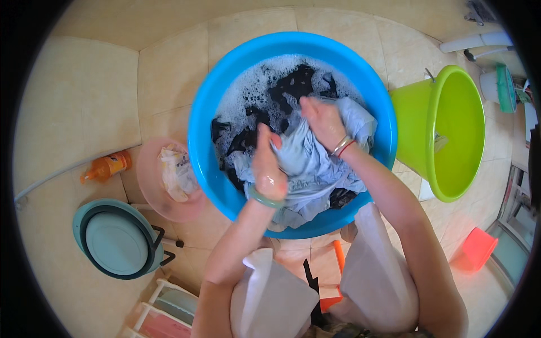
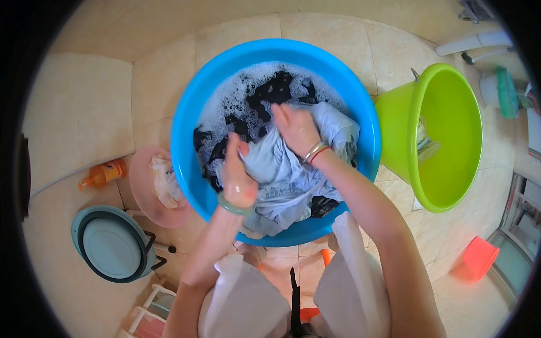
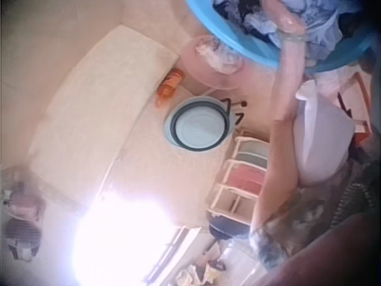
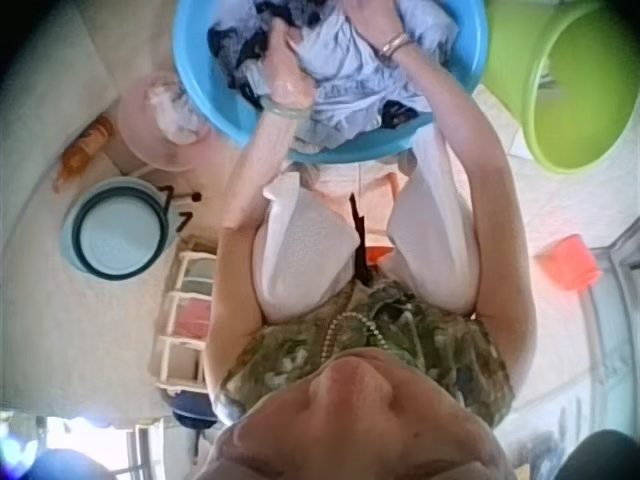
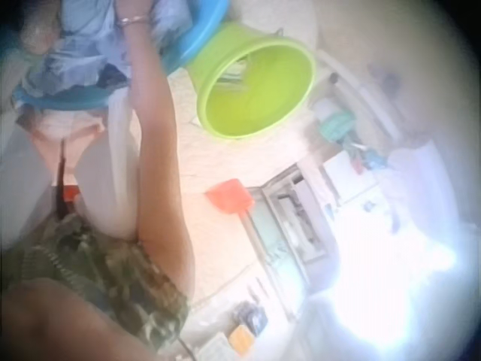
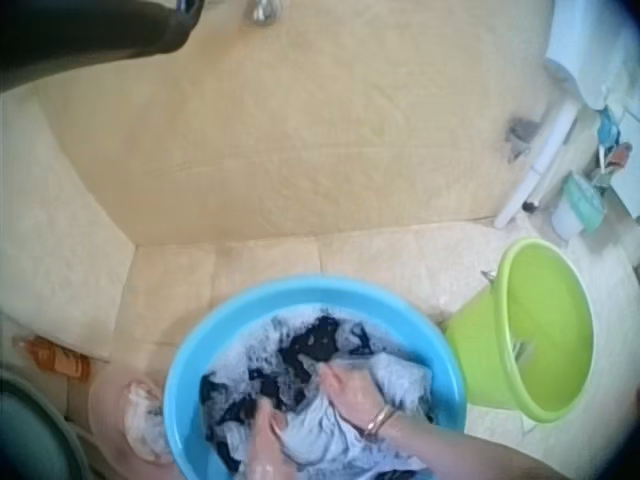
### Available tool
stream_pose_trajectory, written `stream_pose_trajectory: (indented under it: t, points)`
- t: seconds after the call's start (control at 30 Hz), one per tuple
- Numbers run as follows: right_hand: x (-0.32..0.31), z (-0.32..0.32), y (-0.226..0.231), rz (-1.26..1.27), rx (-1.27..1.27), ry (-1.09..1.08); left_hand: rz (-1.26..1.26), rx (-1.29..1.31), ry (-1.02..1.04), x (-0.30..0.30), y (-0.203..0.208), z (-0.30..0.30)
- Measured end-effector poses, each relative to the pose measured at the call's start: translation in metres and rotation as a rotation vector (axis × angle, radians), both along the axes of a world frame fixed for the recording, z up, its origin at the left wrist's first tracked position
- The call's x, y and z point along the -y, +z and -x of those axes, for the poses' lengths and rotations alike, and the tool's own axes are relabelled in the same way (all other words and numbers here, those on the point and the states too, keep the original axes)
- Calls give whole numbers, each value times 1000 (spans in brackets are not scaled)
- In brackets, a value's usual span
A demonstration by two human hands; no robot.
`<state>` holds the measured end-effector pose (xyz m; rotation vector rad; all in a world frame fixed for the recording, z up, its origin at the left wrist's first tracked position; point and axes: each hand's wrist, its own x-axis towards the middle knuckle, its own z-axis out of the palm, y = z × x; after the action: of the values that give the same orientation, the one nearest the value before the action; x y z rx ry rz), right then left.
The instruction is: The person is hand-washing clothes in a blue basin filled with soapy water. They repeatedly submerge, agitate, and wring out a light-colored garment and other dark items. The person occasionally lifts the clothes to inspect them before returning them to the basin.
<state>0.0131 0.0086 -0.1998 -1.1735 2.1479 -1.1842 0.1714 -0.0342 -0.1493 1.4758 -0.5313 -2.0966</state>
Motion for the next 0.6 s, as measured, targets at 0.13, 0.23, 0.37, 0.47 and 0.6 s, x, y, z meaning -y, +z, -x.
stream_pose_trajectory:
  t: [0.13, 0.23, 0.37, 0.47, 0.6]
  points:
    - [-14, 33, 29, 107, 143, -344, 390, 191, -221, 31, 13, -23]
    - [-40, 53, 43, 7, -134, -297, 670, 363, -619, 16, -20, -52]
    - [-60, 49, 72, -149, -437, -59, 651, 428, -925, -21, -14, -50]
    - [-62, 25, 76, -197, -246, 28, 582, 192, -811, -40, 17, -31]
    - [-73, 21, 39, -246, 375, 129, 852, -92, -843, -51, 61, 6]
